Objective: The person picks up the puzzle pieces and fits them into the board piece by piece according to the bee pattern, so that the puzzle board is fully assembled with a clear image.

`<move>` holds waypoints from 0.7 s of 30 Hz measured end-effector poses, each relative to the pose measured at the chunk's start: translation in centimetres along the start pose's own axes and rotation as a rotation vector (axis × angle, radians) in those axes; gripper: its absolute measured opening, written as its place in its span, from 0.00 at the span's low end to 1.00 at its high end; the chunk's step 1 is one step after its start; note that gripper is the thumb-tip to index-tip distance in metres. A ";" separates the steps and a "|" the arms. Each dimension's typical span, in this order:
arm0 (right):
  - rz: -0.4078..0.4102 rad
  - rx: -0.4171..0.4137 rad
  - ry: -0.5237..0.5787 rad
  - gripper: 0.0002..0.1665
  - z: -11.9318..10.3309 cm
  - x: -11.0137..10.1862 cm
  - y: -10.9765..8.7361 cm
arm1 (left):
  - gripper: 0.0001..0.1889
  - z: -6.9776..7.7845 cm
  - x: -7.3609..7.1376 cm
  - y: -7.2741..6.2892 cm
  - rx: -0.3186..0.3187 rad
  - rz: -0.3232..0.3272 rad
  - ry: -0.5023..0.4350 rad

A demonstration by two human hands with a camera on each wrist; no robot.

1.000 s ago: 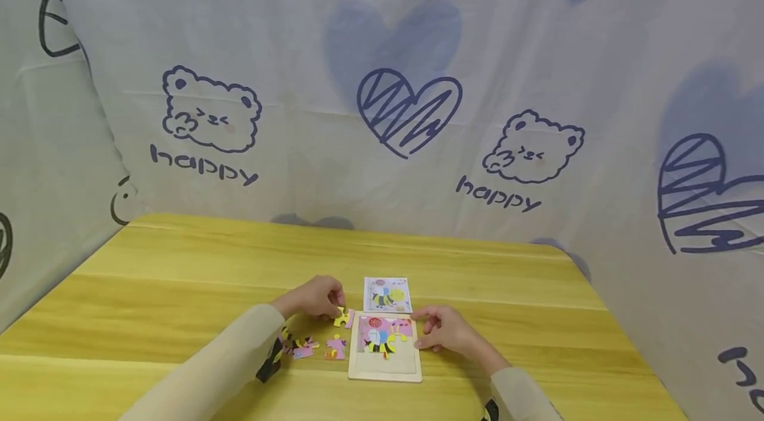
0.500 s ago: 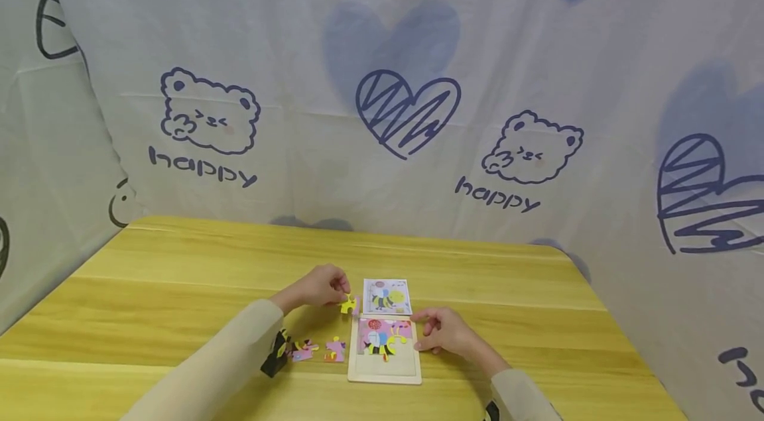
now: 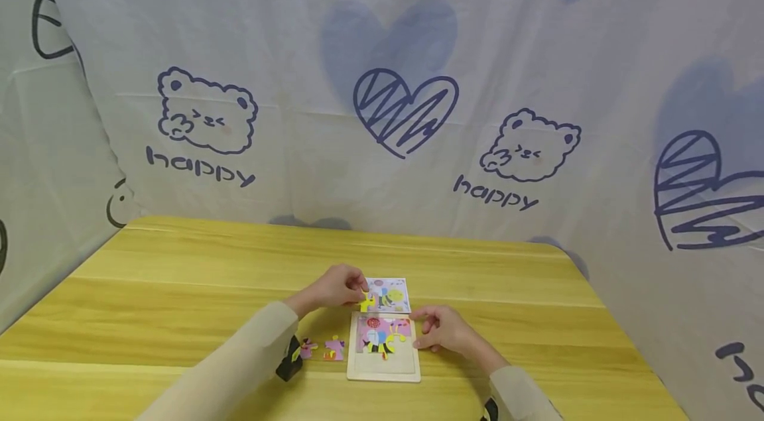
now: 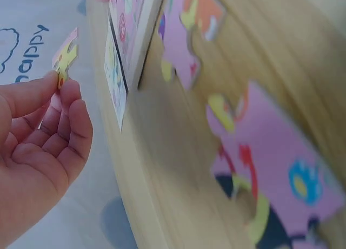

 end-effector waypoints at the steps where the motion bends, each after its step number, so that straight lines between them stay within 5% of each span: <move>1: 0.000 -0.002 -0.001 0.29 0.0 0.0 0.0 | 0.03 0.1 0.2 0.1 -0.001 -0.003 -0.012; 21: -0.015 -0.028 0.017 0.28 -0.2 -0.1 -0.1 | 0.05 1.8 5.2 0.4 -0.043 -0.140 -0.120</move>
Point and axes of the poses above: each hand's wrist, its own y-axis towards the middle knuckle, its own x-axis out of the palm, z = x × y, the point moved 3 cm from there along y, towards the middle knuckle, and after that the axes turned 6 degrees about -x, right-handed, at the moved point
